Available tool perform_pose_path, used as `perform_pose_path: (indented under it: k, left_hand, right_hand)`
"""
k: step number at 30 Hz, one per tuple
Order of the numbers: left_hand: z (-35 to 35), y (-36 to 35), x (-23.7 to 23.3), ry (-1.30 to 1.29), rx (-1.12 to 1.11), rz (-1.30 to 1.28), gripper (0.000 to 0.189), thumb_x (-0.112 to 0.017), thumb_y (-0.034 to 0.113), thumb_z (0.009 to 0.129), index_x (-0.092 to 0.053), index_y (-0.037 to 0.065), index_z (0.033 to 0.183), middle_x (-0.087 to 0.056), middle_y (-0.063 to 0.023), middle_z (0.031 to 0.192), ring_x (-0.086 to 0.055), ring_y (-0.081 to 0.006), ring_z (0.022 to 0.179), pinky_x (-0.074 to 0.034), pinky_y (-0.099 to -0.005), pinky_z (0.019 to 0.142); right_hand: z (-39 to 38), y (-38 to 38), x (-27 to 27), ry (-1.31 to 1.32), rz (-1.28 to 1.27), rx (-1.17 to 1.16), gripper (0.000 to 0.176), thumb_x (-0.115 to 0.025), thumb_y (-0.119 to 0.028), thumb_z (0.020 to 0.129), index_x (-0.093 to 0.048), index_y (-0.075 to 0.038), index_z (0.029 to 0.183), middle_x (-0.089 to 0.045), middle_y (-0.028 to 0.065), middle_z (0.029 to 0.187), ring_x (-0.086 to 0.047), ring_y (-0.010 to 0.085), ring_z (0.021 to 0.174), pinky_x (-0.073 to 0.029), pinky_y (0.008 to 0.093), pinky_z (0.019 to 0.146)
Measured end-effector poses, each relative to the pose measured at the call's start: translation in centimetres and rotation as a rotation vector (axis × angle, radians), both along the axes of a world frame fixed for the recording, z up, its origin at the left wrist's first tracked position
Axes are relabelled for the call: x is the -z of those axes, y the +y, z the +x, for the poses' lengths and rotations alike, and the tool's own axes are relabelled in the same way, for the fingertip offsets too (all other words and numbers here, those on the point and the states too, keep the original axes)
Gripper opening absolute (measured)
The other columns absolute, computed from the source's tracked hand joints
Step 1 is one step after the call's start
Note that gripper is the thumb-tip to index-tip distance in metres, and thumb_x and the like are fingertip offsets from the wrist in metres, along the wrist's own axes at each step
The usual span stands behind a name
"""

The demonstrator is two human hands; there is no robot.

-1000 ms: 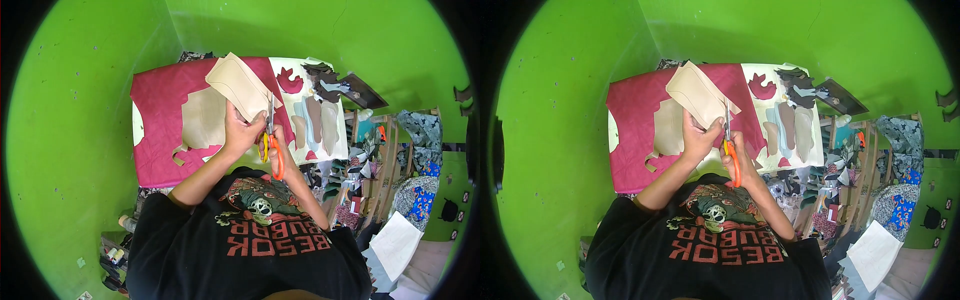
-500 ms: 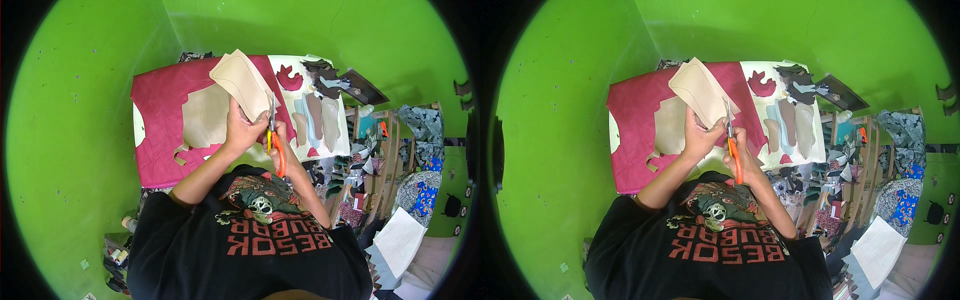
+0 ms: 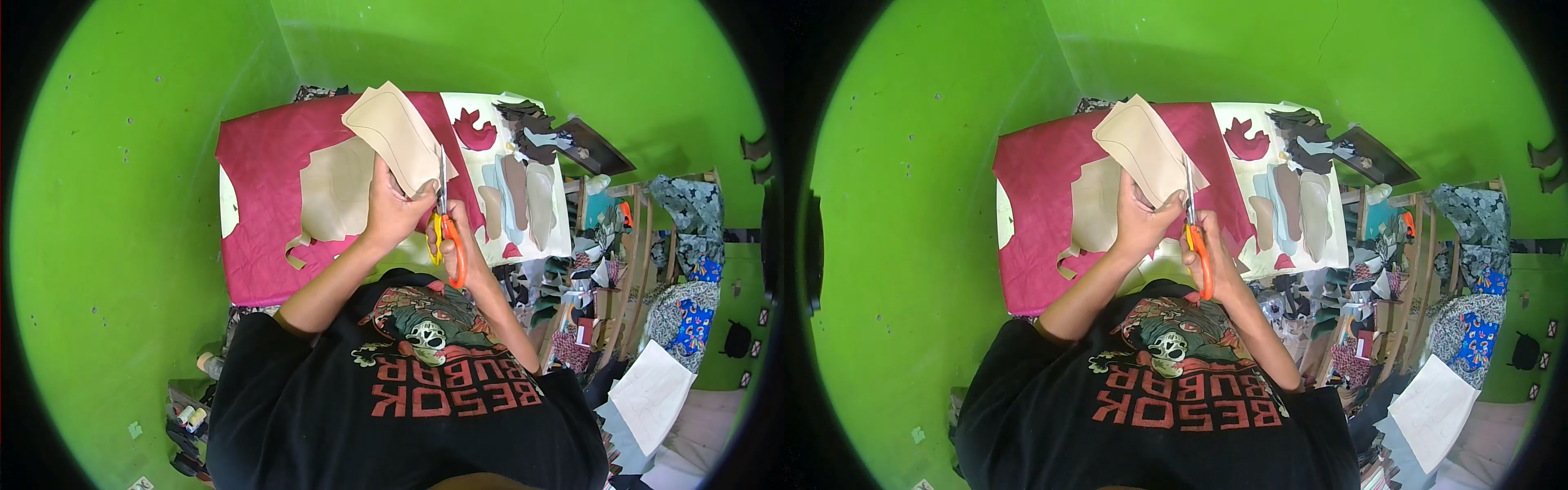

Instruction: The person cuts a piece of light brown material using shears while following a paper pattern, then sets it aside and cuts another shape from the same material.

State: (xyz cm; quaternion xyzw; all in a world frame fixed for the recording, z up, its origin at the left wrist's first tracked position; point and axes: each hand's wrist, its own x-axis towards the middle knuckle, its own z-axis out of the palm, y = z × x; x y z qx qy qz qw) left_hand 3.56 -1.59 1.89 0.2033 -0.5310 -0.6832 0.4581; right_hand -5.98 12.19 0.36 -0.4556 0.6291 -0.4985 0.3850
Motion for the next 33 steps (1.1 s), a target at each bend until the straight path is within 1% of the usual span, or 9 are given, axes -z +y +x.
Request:
perform_pose_path:
  k: [9, 13, 19, 22, 23, 27, 29, 32, 33]
  left_hand:
    - [-0.1, 0.4, -0.4, 0.046, 0.034, 0.051, 0.070, -0.068, -0.012, 0.085, -0.033, 0.003, 0.144, -0.057, -0.0108, 0.129, -0.062, -0.0166, 0.117, -0.052, -0.0328, 0.101]
    - [-0.2, 0.5, -0.5, -0.006, 0.031, 0.051, 0.069, -0.068, -0.012, 0.085, -0.033, 0.003, 0.143, -0.057, -0.0104, 0.128, -0.062, -0.0161, 0.116, -0.052, -0.0324, 0.100]
    - [-0.4, 0.3, 0.2, 0.004, 0.030, 0.030, 0.069, -0.067, -0.013, 0.084, -0.034, 0.003, 0.143, -0.057, -0.0103, 0.126, -0.062, -0.0153, 0.113, -0.053, -0.0316, 0.097]
    - [-0.5, 0.2, 0.3, -0.028, 0.023, -0.001, 0.069, -0.068, -0.012, 0.084, -0.034, 0.003, 0.143, -0.058, -0.0101, 0.126, -0.061, -0.0157, 0.114, -0.052, -0.0320, 0.098]
    - [-0.5, 0.2, 0.3, -0.029, 0.023, -0.001, 0.069, -0.068, -0.012, 0.084, -0.034, 0.003, 0.143, -0.058, -0.0101, 0.126, -0.061, -0.0157, 0.114, -0.052, -0.0320, 0.098]
    - [-0.3, 0.0, 0.2, -0.051, 0.066, 0.002, 0.067, -0.069, -0.011, 0.084, -0.036, 0.002, 0.141, -0.059, -0.0098, 0.125, -0.061, -0.0164, 0.115, -0.051, -0.0329, 0.100]
    - [-0.3, -0.1, 0.2, -0.058, 0.083, 0.011, 0.066, -0.069, -0.010, 0.085, -0.036, 0.002, 0.141, -0.059, -0.0098, 0.124, -0.061, -0.0165, 0.115, -0.050, -0.0332, 0.101]
    - [-0.5, -0.3, 0.7, -0.116, 0.092, -0.030, 0.063, -0.068, -0.010, 0.086, -0.037, 0.001, 0.140, -0.059, -0.0102, 0.124, -0.062, -0.0158, 0.113, -0.052, -0.0320, 0.098]
    - [-0.6, -0.2, 0.9, -0.099, 0.091, 0.012, 0.062, -0.068, -0.010, 0.087, -0.037, 0.001, 0.139, -0.060, -0.0105, 0.123, -0.063, -0.0156, 0.111, -0.053, -0.0317, 0.096]
  right_hand:
    - [0.3, -0.4, -0.2, 0.038, -0.024, 0.011, 0.110, -0.036, -0.097, 0.076, -0.035, 0.000, 0.126, -0.054, 0.0086, 0.090, -0.053, 0.0145, 0.074, -0.048, 0.0302, 0.064]
    - [0.3, -0.3, 0.4, 0.031, -0.055, 0.025, 0.108, -0.038, -0.096, 0.077, -0.034, 0.000, 0.126, -0.053, 0.0077, 0.087, -0.053, 0.0144, 0.072, -0.047, 0.0303, 0.063]
    - [0.3, -0.1, 0.0, 0.001, -0.027, 0.028, 0.104, -0.042, -0.093, 0.080, -0.033, 0.001, 0.125, -0.052, 0.0054, 0.079, -0.052, 0.0144, 0.065, -0.047, 0.0312, 0.059]
    - [-0.1, 0.2, 0.7, 0.026, -0.020, 0.027, 0.103, -0.043, -0.091, 0.082, -0.033, 0.001, 0.126, -0.051, 0.0065, 0.083, -0.052, 0.0150, 0.070, -0.047, 0.0316, 0.064]
    - [-0.4, 0.1, 1.2, 0.038, -0.024, 0.019, 0.102, -0.045, -0.090, 0.082, -0.033, 0.001, 0.127, -0.051, 0.0071, 0.085, -0.052, 0.0156, 0.074, -0.047, 0.0320, 0.067]
    - [-0.7, 0.6, 0.4, 0.053, 0.020, 0.008, 0.100, -0.050, -0.087, 0.084, -0.034, 0.001, 0.128, -0.051, 0.0085, 0.090, -0.050, 0.0174, 0.082, -0.046, 0.0332, 0.076]
    - [-0.8, 0.7, 0.4, 0.048, 0.025, 0.012, 0.099, -0.051, -0.087, 0.084, -0.034, 0.001, 0.128, -0.051, 0.0084, 0.090, -0.050, 0.0176, 0.081, -0.047, 0.0335, 0.076]
    - [-0.7, 0.7, 0.2, 0.062, 0.032, 0.023, 0.100, -0.052, -0.087, 0.083, -0.033, 0.000, 0.128, -0.051, 0.0081, 0.089, -0.051, 0.0180, 0.080, -0.047, 0.0341, 0.076]
    - [-0.6, 0.7, 0.1, 0.081, 0.037, 0.035, 0.100, -0.052, -0.087, 0.082, -0.033, 0.000, 0.128, -0.051, 0.0080, 0.089, -0.051, 0.0181, 0.080, -0.047, 0.0343, 0.076]
